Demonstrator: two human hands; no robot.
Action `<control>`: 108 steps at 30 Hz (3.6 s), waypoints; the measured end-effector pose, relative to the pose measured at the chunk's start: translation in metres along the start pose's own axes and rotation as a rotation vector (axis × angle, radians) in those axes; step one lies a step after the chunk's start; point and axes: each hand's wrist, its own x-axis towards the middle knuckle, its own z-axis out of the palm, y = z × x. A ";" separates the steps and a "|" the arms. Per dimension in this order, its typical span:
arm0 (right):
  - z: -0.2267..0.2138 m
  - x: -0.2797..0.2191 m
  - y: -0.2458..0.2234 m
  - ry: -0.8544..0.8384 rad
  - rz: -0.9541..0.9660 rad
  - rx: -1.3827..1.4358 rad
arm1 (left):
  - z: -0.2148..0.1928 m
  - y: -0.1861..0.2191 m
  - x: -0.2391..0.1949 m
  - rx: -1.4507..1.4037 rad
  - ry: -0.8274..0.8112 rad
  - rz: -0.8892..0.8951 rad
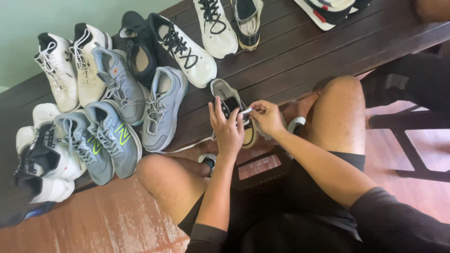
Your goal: The person sits on a low stool and laces a black and yellow sneaker. They thread a white shoelace through the eyelets, pull the ends to tighten the fit, and tie a knot at the top.
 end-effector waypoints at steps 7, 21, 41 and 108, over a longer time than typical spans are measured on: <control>0.000 -0.001 -0.005 -0.022 -0.017 -0.045 | 0.027 -0.027 -0.002 -0.188 0.068 0.035; 0.006 -0.004 -0.011 -0.034 0.046 0.111 | 0.029 -0.037 -0.008 -0.368 -0.016 -0.071; -0.013 -0.010 -0.043 -0.235 -0.216 -0.292 | 0.049 -0.040 -0.017 -0.403 0.066 -0.126; -0.014 -0.039 -0.077 -0.438 -0.478 -0.954 | -0.051 -0.054 -0.017 -0.329 -0.085 -0.264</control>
